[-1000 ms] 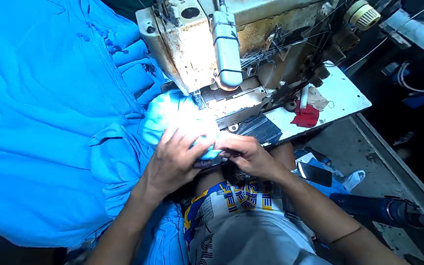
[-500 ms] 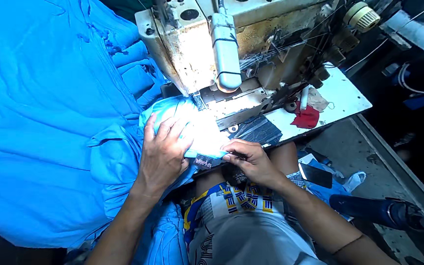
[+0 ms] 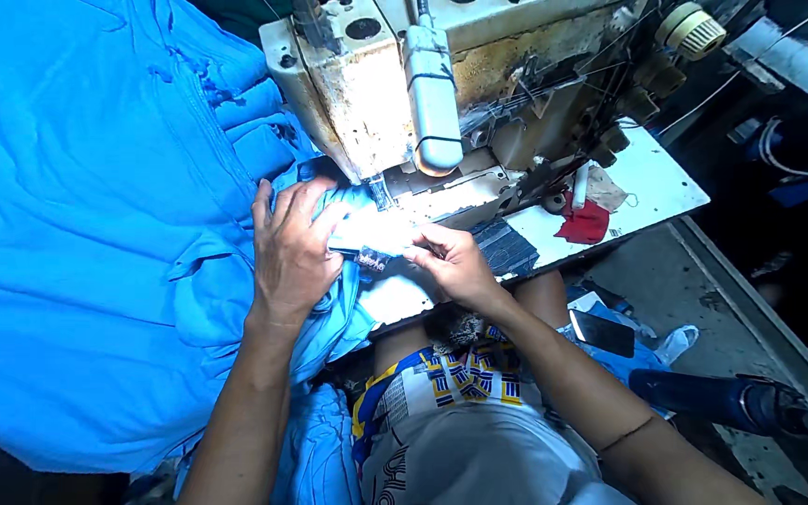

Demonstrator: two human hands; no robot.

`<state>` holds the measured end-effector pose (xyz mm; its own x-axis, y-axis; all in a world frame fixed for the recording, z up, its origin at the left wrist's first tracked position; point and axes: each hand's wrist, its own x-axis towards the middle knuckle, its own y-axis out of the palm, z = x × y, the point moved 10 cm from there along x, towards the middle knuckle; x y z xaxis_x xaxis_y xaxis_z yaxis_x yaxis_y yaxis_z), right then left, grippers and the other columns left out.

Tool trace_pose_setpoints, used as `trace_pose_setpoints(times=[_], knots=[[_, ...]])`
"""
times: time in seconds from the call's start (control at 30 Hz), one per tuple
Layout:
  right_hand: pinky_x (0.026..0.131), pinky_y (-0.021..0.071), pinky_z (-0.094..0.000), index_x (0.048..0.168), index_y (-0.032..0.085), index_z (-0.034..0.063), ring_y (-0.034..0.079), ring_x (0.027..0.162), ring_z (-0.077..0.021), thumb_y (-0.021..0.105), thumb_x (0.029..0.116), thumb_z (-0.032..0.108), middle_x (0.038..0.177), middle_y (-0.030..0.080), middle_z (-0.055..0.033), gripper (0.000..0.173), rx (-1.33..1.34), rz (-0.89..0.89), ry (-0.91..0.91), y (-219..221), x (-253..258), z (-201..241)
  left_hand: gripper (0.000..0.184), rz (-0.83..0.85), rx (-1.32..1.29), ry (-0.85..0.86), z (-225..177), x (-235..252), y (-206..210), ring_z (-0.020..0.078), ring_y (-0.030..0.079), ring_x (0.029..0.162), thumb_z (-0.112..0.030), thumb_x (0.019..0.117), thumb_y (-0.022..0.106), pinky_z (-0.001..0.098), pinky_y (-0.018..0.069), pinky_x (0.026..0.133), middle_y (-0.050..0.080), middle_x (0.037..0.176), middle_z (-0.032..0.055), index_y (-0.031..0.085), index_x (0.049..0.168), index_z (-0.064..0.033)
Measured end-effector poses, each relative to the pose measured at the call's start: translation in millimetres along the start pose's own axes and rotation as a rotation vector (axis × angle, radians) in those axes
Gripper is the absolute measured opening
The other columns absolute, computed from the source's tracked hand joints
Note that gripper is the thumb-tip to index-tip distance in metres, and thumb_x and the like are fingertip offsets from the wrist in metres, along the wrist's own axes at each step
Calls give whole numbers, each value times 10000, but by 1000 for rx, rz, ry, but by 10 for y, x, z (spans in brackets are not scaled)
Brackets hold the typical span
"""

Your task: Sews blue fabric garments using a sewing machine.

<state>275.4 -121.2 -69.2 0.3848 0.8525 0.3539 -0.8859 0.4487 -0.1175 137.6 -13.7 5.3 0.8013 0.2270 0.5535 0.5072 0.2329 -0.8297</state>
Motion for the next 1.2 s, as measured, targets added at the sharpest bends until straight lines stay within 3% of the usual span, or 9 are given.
trace_pose_setpoints(times=[0.13, 0.27, 0.33, 0.47, 0.57, 0.8, 0.97, 1.1, 1.2], knots=[[708, 599, -286, 1036, 704, 22, 673, 795, -125, 676, 968, 26, 975, 702, -71, 73, -2, -16, -22, 7, 46, 35, 494, 0, -34, -131, 42, -117, -39, 335, 422, 1444, -307, 831, 656, 673, 212, 1191, 486, 1541, 90, 689, 1294, -137], [801, 616, -304, 1082, 711, 17, 702, 912, -140, 657, 977, 7, 1064, 721, -81, 118, 1, -23, -64, 4, 51, 71, 517, -22, -90, -193, 31, -293, 44, 311, 386, 1471, -436, 885, 651, 605, 302, 1176, 446, 1578, 77, 671, 1334, -180], [837, 622, -312, 1152, 712, 32, 710, 957, -141, 658, 973, 3, 1143, 721, -73, 189, -21, -27, -80, -19, 8, 97, 509, -33, -107, -210, 21, -352, 104, 313, 358, 1490, -420, 891, 663, 578, 319, 1180, 434, 1584, 92, 666, 1331, -165], [690, 601, -283, 1241, 718, 103, 669, 806, -108, 691, 955, 27, 1209, 704, -19, 298, -90, -63, -87, -179, -186, 124, 494, -72, -110, -254, -1, -410, 167, 310, 343, 1499, -354, 900, 662, 536, 313, 1202, 435, 1580, 103, 648, 1353, -157], [755, 629, -320, 1219, 724, 88, 705, 891, -153, 676, 967, 38, 1212, 712, -40, 262, -71, -72, -71, -397, -369, 108, 501, -94, -118, -257, -10, -427, 188, 309, 333, 1503, -355, 901, 669, 531, 313, 1204, 428, 1583, 103, 639, 1362, -160], [756, 633, -330, 1203, 703, 16, 729, 879, -182, 673, 987, 96, 1142, 738, -108, 232, -132, -185, -85, -1160, -773, 294, 623, -125, -292, -201, 24, -438, 34, 277, 328, 1516, -623, 880, 654, 539, 282, 1230, 434, 1593, 75, 678, 1328, -190], [554, 527, -256, 1225, 709, 64, 622, 664, -79, 624, 1022, 177, 1057, 744, -54, 247, -274, -288, -132, -1690, -836, 486, 327, -348, -190, -351, 162, -367, -273, 277, 482, 1386, -380, 942, 684, 559, 308, 1185, 549, 1489, 71, 753, 1153, -140], [469, 467, -229, 1196, 665, 86, 525, 558, -47, 487, 1087, 239, 916, 670, 31, 259, -276, -573, -202, -2635, -683, 856, 421, -228, -236, -438, 332, 23, -292, 282, 426, 1441, -359, 952, 692, 476, 405, 1157, 410, 1591, 113, 667, 1300, -123], [437, 425, -222, 1143, 620, 134, 484, 511, -35, 445, 1097, 261, 860, 643, 83, 221, -278, -737, -235, -3316, -291, 1104, 688, 23, -257, -526, 532, 344, -17, 353, 460, 1401, -487, 863, 771, 579, 451, 1089, 387, 1590, 150, 565, 1428, -153]])
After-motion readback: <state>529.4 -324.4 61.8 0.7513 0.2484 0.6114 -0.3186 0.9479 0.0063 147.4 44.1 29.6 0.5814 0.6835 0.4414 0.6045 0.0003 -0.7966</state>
